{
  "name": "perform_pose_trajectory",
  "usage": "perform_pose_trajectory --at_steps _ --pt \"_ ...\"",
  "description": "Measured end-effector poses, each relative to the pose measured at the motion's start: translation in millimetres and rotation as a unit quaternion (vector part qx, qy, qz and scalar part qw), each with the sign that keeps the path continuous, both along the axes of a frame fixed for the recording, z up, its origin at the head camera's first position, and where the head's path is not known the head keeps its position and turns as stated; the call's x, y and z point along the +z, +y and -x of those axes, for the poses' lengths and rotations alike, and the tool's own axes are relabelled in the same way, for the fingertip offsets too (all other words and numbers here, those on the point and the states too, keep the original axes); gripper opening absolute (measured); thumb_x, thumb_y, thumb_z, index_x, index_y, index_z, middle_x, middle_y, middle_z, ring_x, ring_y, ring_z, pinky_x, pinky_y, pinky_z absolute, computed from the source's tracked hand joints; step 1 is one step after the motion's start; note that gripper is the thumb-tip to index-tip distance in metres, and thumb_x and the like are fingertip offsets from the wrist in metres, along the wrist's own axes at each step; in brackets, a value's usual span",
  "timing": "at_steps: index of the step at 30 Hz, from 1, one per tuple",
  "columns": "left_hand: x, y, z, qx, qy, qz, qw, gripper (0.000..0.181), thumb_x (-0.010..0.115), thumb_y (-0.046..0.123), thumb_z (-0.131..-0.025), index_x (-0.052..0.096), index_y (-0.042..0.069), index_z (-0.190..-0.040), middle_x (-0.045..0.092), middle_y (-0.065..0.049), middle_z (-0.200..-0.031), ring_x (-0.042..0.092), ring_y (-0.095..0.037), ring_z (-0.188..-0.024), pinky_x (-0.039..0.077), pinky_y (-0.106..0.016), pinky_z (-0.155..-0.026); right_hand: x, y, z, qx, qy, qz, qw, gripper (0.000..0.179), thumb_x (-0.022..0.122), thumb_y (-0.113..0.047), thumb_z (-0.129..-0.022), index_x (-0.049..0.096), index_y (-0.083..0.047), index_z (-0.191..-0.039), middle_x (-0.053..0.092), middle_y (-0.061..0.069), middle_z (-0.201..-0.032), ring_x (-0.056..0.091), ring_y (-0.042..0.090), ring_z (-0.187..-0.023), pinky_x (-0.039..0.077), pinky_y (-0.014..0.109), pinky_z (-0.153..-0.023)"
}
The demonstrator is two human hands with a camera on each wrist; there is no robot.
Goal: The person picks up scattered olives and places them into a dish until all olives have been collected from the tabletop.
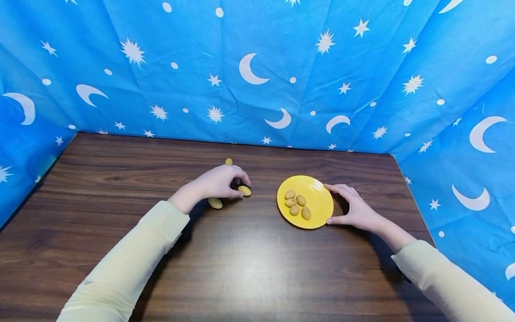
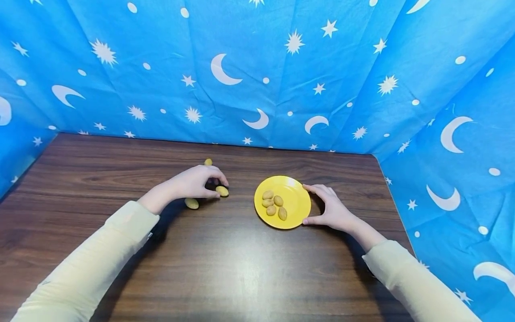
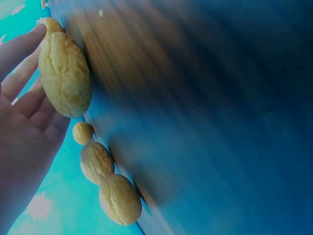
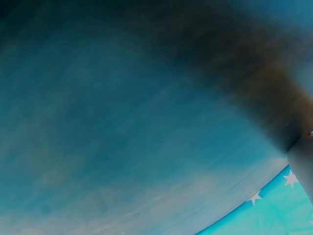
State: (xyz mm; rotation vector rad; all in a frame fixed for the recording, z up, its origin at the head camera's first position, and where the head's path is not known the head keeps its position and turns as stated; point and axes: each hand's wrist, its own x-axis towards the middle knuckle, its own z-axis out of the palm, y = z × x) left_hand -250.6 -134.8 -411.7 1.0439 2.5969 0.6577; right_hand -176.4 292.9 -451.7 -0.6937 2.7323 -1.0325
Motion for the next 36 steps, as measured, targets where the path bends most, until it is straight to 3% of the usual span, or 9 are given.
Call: perform_pose_trajectory --at_steps 12,21,28,36 --pt "-2.4 -3.3 0.3 -0.001 -0.022 -0.007 0.9997 0.021 0.082 0.013 -0.093 0.076 0.013 -0.113 0.073 -0.005 -0.113 0.069 -0.019 -0.099 0.057 -0.042 -0.092 -0.5 0 0.6 -0.003 -0.003 -0.004 1.0 0.094 0.095 -0.026 -0.079 0.047 -0.008 -0.158 0.052 0.021 -0.153 0.041 0.043 -0.142 0.032 0.073 -0.115" --pt "-4.3 1.4 2.1 0.021 -0.028 -0.01 0.9993 0.011 0.081 0.013 -0.094 0.078 0.013 -0.105 0.074 -0.003 -0.104 0.066 -0.017 -0.092 0.057 -0.039 -0.087 -0.8 1 -0.8 -0.005 -0.004 -0.003 1.0 0.094 0.095 -0.025 -0.079 0.047 -0.008 -0.158 0.052 0.021 -0.153 0.041 0.043 -0.142 0.032 0.073 -0.115" --pt "-3.4 6.7 2.2 0.029 -0.018 -0.004 0.9994 0.008 0.079 0.017 -0.097 0.078 0.015 -0.104 0.074 -0.002 -0.103 0.066 -0.016 -0.091 0.056 -0.038 -0.086 0.8 1 -0.8 -0.006 -0.011 -0.005 0.9999 0.094 0.095 -0.025 -0.079 0.046 -0.009 -0.159 0.051 0.021 -0.154 0.039 0.044 -0.144 0.031 0.073 -0.115" --pt "1.7 21.8 2.2 0.023 0.0 -0.029 0.9993 0.011 0.078 0.017 -0.098 0.077 0.012 -0.107 0.074 -0.004 -0.107 0.067 -0.018 -0.094 0.058 -0.039 -0.089 1.2 1 -0.2 -0.006 -0.013 -0.007 0.9999 0.094 0.095 -0.024 -0.08 0.046 -0.009 -0.159 0.051 0.021 -0.154 0.039 0.044 -0.144 0.031 0.073 -0.116"
